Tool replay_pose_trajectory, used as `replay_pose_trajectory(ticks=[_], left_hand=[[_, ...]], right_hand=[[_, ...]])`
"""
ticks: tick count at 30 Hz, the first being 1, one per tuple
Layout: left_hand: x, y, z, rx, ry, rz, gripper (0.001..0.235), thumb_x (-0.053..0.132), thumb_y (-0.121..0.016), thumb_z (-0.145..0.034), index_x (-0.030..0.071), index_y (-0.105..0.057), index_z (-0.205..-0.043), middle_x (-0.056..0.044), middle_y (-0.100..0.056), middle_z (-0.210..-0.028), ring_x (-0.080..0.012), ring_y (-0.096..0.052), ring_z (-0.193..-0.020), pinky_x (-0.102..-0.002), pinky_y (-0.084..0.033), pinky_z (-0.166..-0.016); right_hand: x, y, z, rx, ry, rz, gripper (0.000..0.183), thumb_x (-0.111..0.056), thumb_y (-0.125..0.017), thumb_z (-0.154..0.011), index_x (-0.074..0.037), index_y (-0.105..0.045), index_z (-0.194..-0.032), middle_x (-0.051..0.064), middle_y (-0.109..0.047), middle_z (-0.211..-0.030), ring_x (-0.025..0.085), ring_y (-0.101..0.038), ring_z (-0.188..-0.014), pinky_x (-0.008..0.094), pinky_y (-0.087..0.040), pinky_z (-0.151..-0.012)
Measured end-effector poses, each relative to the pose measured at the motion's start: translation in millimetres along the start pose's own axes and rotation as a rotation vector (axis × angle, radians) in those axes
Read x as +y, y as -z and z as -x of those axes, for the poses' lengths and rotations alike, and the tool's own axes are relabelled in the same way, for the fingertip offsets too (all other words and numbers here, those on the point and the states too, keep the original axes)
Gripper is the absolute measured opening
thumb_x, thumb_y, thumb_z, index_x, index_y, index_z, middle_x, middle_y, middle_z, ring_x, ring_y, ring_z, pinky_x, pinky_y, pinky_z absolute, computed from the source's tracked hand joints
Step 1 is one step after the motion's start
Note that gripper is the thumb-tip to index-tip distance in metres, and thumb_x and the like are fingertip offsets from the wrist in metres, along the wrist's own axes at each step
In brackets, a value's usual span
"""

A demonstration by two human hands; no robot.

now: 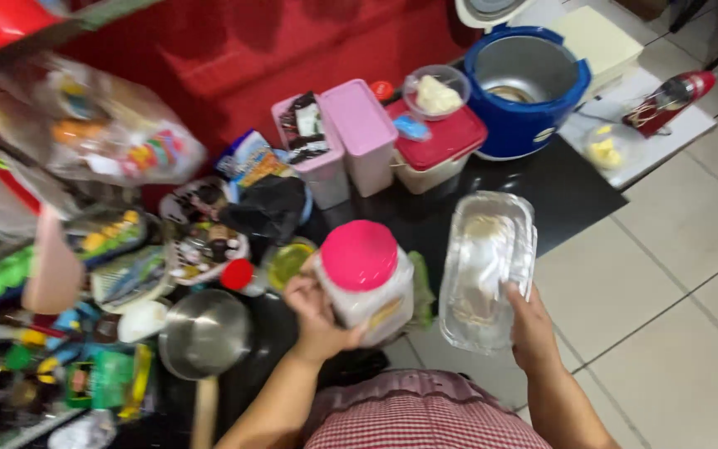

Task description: The recorder prepares ingredients for baking, including setting up a stand mixer and weighing out dry ingredients using a digital scale.

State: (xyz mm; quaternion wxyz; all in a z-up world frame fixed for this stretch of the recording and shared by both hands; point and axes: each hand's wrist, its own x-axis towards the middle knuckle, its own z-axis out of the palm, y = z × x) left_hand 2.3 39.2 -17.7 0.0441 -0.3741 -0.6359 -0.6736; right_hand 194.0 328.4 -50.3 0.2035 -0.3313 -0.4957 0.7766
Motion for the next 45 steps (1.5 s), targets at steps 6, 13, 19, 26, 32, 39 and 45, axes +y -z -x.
replay_pose_trajectory(ticks=[6,13,19,26,32,39,45], left_hand=[[-129,-183,16,0.103,-0.033,-0.061,0.097,0.015,-0.095,-0.063,0.014,-0.021,-0.125,-0.019,-0.032,-0.153,-0.0321,-0.04,-0.143,-0.047,-0.036,-0.121],[-216,-275,35,0.12,0.088,-0.441,0.109,0.026,-0.098,-0.056,0.003,-0.021,-0.129,-0.026,-0.028,-0.149,-0.0404,-0.036,-0.142,-0.046,-0.036,-0.119],[-234,-275,40,-0.054,0.166,-0.401,0.113,0.032,-0.095,-0.059,0.002,-0.017,-0.136,-0.029,-0.024,-0.151,-0.0425,-0.035,-0.145,-0.046,-0.037,-0.12],[-167,-220,-33,-0.251,0.078,-0.484,0.112,0.017,-0.094,-0.056,-0.001,-0.021,-0.139,-0.039,-0.014,-0.156,-0.0547,-0.019,-0.146,-0.061,-0.011,-0.118],[-164,-97,-166,0.304,-0.02,-0.884,0.047,0.003,-0.066,-0.085,0.009,-0.059,-0.131,-0.021,-0.044,-0.153,-0.0472,-0.04,-0.145,-0.054,-0.031,-0.126],[-136,-30,-292,0.397,0.643,-1.203,0.091,0.051,-0.074,-0.082,-0.002,-0.041,-0.148,-0.04,-0.021,-0.156,-0.0497,-0.015,-0.149,-0.051,-0.013,-0.124],[-181,-22,-302,0.259,0.802,-1.181,0.114,0.052,-0.08,-0.075,-0.016,-0.025,-0.149,-0.033,-0.029,-0.155,-0.0432,-0.026,-0.145,-0.048,-0.017,-0.123]], right_hand=[[-11,135,-2,0.152,-0.12,-0.012,0.052,-0.028,-0.05,-0.103,-0.004,-0.048,-0.149,0.01,-0.061,-0.133,0.02,-0.058,-0.116,0.034,-0.047,-0.094],[-22,219,2,0.174,-0.097,0.017,0.048,-0.025,-0.048,-0.107,-0.003,-0.047,-0.149,0.012,-0.06,-0.133,0.025,-0.06,-0.112,0.04,-0.05,-0.088],[1,230,-42,0.172,-0.179,-0.032,0.047,-0.027,-0.047,-0.106,-0.005,-0.044,-0.147,0.012,-0.058,-0.133,0.026,-0.06,-0.113,0.042,-0.051,-0.091],[52,236,-141,0.197,-0.187,0.036,0.045,-0.028,-0.049,-0.104,-0.007,-0.048,-0.145,0.009,-0.058,-0.131,0.025,-0.058,-0.111,0.042,-0.05,-0.09],[98,249,-262,0.185,-0.064,0.498,0.05,-0.033,-0.055,-0.109,0.006,-0.051,-0.141,0.016,-0.064,-0.124,0.024,-0.059,-0.106,0.038,-0.048,-0.087],[93,213,-348,0.103,-0.216,0.813,0.064,-0.044,-0.059,-0.105,0.006,-0.053,-0.143,0.027,-0.064,-0.126,0.038,-0.062,-0.111,0.047,-0.049,-0.09],[117,261,-411,0.074,0.005,1.217,0.076,-0.062,-0.043,-0.112,0.005,-0.057,-0.147,0.034,-0.067,-0.126,0.048,-0.059,-0.125,0.055,-0.045,-0.107]])
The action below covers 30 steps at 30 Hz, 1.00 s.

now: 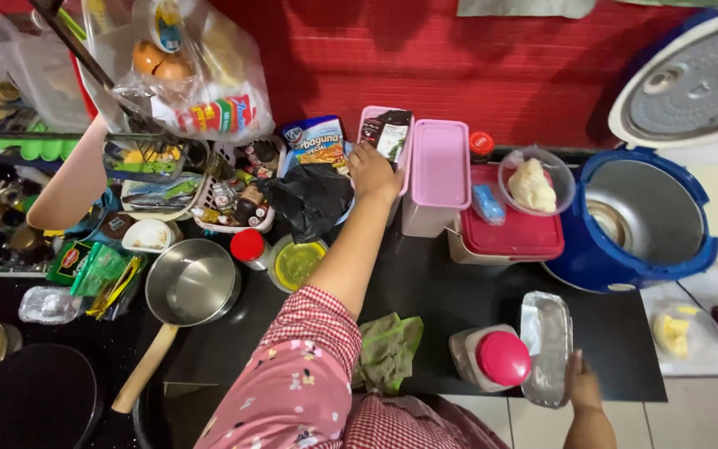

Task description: The recorder prepares ingredients for baking, including setting up a stand mixer and weighing out dry ingredients using a digital scale.

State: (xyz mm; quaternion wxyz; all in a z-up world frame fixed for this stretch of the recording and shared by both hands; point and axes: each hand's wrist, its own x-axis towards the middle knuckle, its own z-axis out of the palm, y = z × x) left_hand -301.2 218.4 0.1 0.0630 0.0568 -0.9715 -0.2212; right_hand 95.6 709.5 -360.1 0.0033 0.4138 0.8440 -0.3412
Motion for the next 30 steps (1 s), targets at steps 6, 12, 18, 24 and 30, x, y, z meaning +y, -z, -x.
replay_pose_trajectory(ticks=[6,12,18,24,30], left_hand=[[-26,-14,4,0.24,-0.159,0.354,0.111,0.03,-0.088,-0.073,-0.012,-0.024,-0.152,-0.031,-0.043,-0.147,-0.046,-0.039,-0.133,-0.049,-0.028,-0.118],[-58,42,57,0.422,-0.236,0.661,0.117,0.016,-0.092,-0.064,-0.008,-0.022,-0.155,-0.029,-0.045,-0.145,-0.0447,-0.046,-0.136,-0.046,-0.034,-0.119],[-121,27,63,0.405,-0.034,0.715,0.13,0.005,-0.088,-0.056,-0.005,-0.008,-0.158,-0.027,-0.038,-0.147,-0.0426,-0.045,-0.135,-0.044,-0.036,-0.118],[-157,-10,39,0.275,-0.015,0.481,0.114,0.003,-0.095,-0.054,0.005,-0.03,-0.148,-0.022,-0.048,-0.141,-0.0431,-0.044,-0.133,-0.045,-0.039,-0.113],[-185,-46,16,0.122,0.057,0.531,0.108,-0.001,-0.09,-0.058,0.01,-0.033,-0.15,-0.018,-0.055,-0.144,-0.0373,-0.053,-0.134,-0.041,-0.045,-0.11]], right_hand=[[-156,79,37,0.514,0.442,0.354,0.035,-0.031,-0.059,-0.112,0.002,-0.064,-0.122,0.024,-0.066,-0.107,0.042,-0.062,-0.102,0.061,-0.044,-0.09],[-407,104,75,0.345,1.1,-0.046,0.02,-0.01,-0.069,-0.1,0.0,-0.064,-0.117,0.021,-0.064,-0.106,0.038,-0.061,-0.097,0.047,-0.049,-0.086],[-588,11,86,-0.071,1.427,-0.131,0.024,-0.005,-0.068,-0.092,-0.001,-0.067,-0.116,0.02,-0.064,-0.11,0.041,-0.062,-0.106,0.046,-0.051,-0.093],[-683,-106,2,0.058,1.305,0.056,0.043,-0.013,-0.061,-0.088,-0.001,-0.064,-0.129,0.022,-0.061,-0.125,0.043,-0.056,-0.118,0.049,-0.046,-0.102],[-714,-133,-28,0.072,0.86,0.359,0.046,-0.029,-0.062,-0.087,-0.006,-0.065,-0.127,0.022,-0.054,-0.137,0.044,-0.047,-0.127,0.062,-0.032,-0.102]])
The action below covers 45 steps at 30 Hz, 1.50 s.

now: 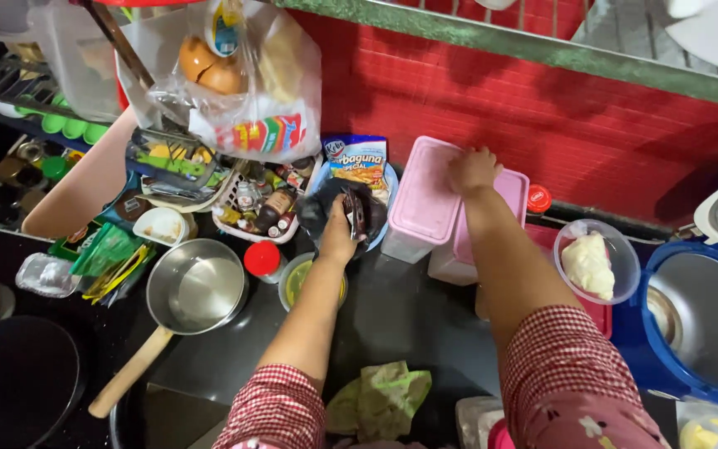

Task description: The recorder prepares ingredients for baking, including setting up a stand mixer and weighing out dry ingredients using a digital scale.

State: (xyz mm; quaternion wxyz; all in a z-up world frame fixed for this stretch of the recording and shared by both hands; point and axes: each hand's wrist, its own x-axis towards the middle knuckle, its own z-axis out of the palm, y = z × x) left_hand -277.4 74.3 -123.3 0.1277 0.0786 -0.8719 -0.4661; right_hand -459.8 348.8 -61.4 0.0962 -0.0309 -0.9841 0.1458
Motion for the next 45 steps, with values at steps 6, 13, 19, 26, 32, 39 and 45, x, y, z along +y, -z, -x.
replay_pose_trajectory(ticks=[6,13,19,26,32,39,45], left_hand=[[7,5,2,-0.113,0.162,0.003,0.108,-0.005,-0.081,-0.068,0.004,-0.019,-0.156,-0.02,-0.051,-0.145,-0.0374,-0.051,-0.134,-0.04,-0.043,-0.109],[37,-13,63,0.435,-0.356,-0.084,0.07,-0.01,-0.063,-0.081,0.008,-0.042,-0.145,-0.016,-0.057,-0.141,-0.0342,-0.051,-0.136,-0.04,-0.039,-0.119],[111,-36,94,0.122,-0.28,0.144,0.128,0.028,-0.098,-0.057,-0.01,-0.018,-0.15,-0.034,-0.033,-0.153,-0.0496,-0.036,-0.14,-0.051,-0.032,-0.117],[77,-100,81,0.199,-0.018,0.124,0.144,0.036,-0.1,-0.048,-0.01,-0.014,-0.153,-0.033,-0.041,-0.145,-0.0488,-0.045,-0.133,-0.049,-0.039,-0.113],[74,-100,83,0.28,-0.097,0.017,0.141,0.041,-0.102,-0.049,-0.011,-0.017,-0.149,-0.033,-0.045,-0.138,-0.05,-0.045,-0.127,-0.052,-0.038,-0.112],[33,-79,73,0.164,-0.242,0.198,0.104,0.009,-0.077,-0.063,-0.005,-0.025,-0.152,-0.029,-0.04,-0.147,-0.0439,-0.042,-0.139,-0.05,-0.034,-0.12],[124,11,45,0.115,-0.515,0.248,0.045,-0.006,-0.056,-0.085,0.004,-0.064,-0.129,-0.017,-0.062,-0.132,-0.0334,-0.063,-0.124,-0.042,-0.054,-0.105]], right_hand=[[26,-24,-12,-0.012,0.02,0.117,0.032,-0.032,-0.061,-0.096,-0.006,-0.077,-0.106,0.021,-0.069,-0.115,0.039,-0.064,-0.111,0.055,-0.046,-0.098],[33,-40,-1,0.37,0.316,0.103,0.019,-0.022,-0.069,-0.087,-0.005,-0.077,-0.087,0.02,-0.072,-0.1,0.04,-0.068,-0.104,0.045,-0.054,-0.093],[11,-19,-8,0.078,0.258,0.169,0.035,-0.022,-0.056,-0.089,-0.002,-0.072,-0.113,0.017,-0.066,-0.125,0.036,-0.059,-0.123,0.066,-0.037,-0.108],[-25,-1,21,-0.072,0.253,-0.026,0.072,-0.064,-0.065,-0.085,-0.002,-0.065,-0.122,0.025,-0.052,-0.144,0.041,-0.043,-0.137,0.074,-0.025,-0.099],[-15,37,28,-0.033,0.067,-0.316,0.066,-0.068,-0.062,-0.085,-0.006,-0.058,-0.105,0.015,-0.067,-0.108,0.03,-0.063,-0.104,0.049,-0.047,-0.097],[107,144,61,0.373,0.415,-1.627,0.049,-0.058,-0.046,-0.109,-0.01,-0.055,-0.108,0.002,-0.048,-0.097,0.015,-0.045,-0.087,0.028,-0.04,-0.081],[180,186,154,0.576,0.61,-1.277,0.06,-0.064,-0.031,-0.113,-0.007,-0.045,-0.101,0.005,-0.042,-0.094,0.015,-0.041,-0.08,0.026,-0.038,-0.075]])
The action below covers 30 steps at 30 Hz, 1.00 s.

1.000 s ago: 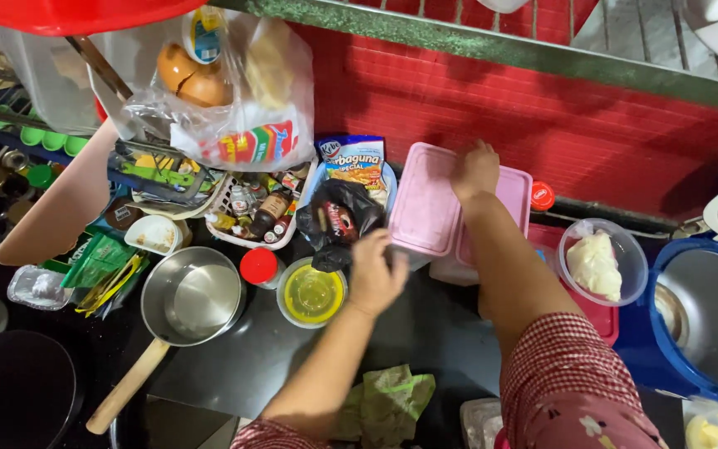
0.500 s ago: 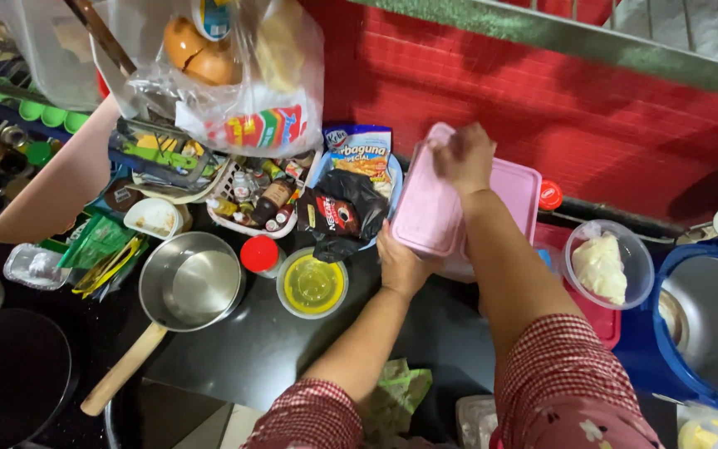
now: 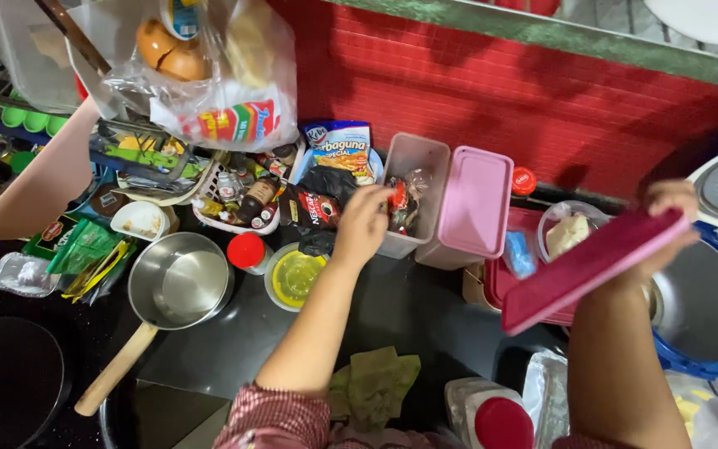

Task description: The recorder prepares ingredients for baking, including setting up a stand mixer and weighing out dry ingredients using a digital scale.

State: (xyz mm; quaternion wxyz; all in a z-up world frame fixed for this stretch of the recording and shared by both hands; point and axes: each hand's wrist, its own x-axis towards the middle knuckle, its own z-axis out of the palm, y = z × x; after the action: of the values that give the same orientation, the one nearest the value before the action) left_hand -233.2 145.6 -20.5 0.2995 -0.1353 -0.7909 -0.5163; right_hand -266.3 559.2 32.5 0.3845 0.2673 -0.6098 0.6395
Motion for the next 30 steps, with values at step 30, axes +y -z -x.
replay_pose_trajectory(ticks=[30], left_hand=[[-94,-105,-69,-0.625,0.468,-0.695,0.027,0.022,-0.061,-0.091,0.007,-0.077,-0.108,-0.021,-0.072,-0.114,-0.0372,-0.068,-0.109,-0.047,-0.054,-0.094]], right_hand=[[-249,23,142,0.168,-0.146,0.813,0.078,-0.08,-0.046,-0.105,-0.002,-0.045,-0.106,0.006,-0.042,-0.106,0.013,-0.042,-0.093,0.025,-0.035,-0.085]])
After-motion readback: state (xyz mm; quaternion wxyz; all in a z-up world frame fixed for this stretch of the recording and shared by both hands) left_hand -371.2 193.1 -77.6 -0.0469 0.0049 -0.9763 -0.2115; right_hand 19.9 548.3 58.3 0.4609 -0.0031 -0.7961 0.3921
